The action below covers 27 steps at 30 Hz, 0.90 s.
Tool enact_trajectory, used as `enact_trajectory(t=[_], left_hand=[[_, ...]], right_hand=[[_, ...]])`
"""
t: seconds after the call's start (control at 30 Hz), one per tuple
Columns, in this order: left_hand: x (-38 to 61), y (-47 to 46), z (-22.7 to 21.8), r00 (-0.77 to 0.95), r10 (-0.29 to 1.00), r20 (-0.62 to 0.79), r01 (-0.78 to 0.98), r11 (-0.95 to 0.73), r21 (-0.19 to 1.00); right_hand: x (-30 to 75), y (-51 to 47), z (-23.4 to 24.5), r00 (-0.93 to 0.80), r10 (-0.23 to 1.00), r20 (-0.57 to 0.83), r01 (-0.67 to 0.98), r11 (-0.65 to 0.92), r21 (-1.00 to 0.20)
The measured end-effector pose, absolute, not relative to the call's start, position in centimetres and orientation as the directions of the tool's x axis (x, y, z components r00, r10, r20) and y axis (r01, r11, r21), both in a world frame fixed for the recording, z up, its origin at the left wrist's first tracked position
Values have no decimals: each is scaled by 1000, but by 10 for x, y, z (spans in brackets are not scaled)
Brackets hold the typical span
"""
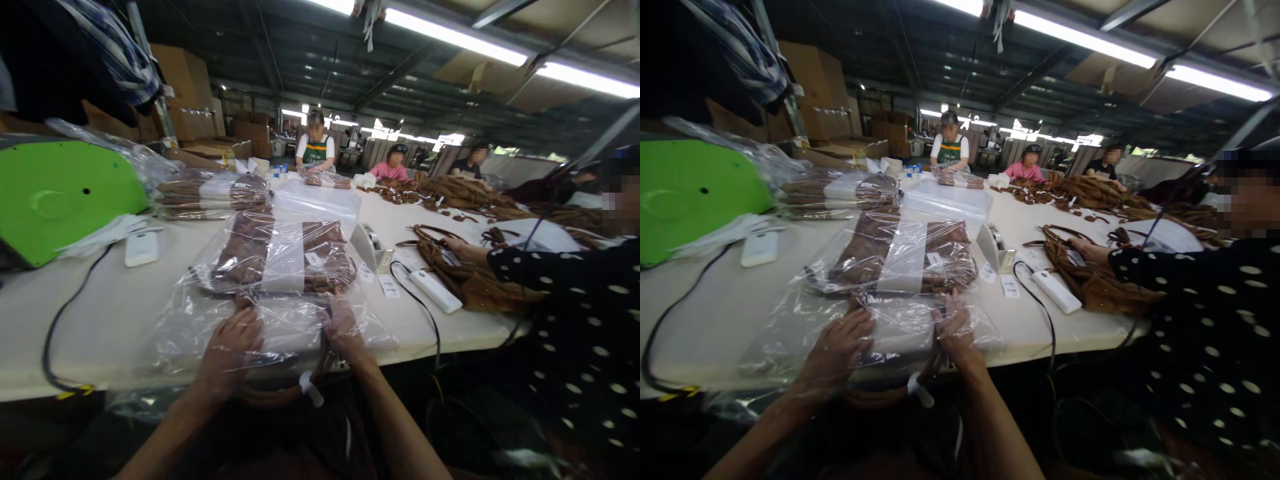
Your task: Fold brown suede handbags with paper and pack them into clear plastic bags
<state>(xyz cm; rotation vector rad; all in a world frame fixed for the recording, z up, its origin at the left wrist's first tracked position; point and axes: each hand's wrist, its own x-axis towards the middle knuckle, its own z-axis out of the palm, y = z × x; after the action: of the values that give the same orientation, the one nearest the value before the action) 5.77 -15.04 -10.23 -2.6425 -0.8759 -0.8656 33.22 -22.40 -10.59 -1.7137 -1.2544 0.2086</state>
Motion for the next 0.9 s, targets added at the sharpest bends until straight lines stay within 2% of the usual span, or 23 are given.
enact_trajectory(t=[0.07,0.17,0.27,0.4,0.5,0.6,0.73,0.8,0.9], left_hand=[[55,-157,-97,668,470,577,570,-821,9],[58,-179,-91,720,408,561,430,-897,101],[72,-208,-87,790,428,440,369,-904,217],[94,-230,-82,886,414,210,357,-897,260],[103,-234,-83,905,416,90,377,-881,286],[107,-237,-84,897,441,-23,414,-824,387],[112,-240,-76,864,495,-93,456,-691,561],[118,-241,-69,851,514,-106,473,-665,578],[127,-243,-62,823,559,-104,523,-672,525]], right_hand=[[331,-233,-100,478,797,369,579,29,-815],[329,-268,-81,527,793,307,466,33,-884],[325,-313,-66,474,848,238,438,7,-899],[311,-357,-83,326,946,-2,405,-142,-903],[294,-364,-113,287,942,-172,266,-251,-931],[277,-359,-130,189,958,-214,114,-238,-965],[273,-353,-125,154,946,-286,27,-294,-956],[277,-350,-120,192,914,-358,-30,-359,-933],[279,-341,-117,268,882,-388,-140,-363,-921]])
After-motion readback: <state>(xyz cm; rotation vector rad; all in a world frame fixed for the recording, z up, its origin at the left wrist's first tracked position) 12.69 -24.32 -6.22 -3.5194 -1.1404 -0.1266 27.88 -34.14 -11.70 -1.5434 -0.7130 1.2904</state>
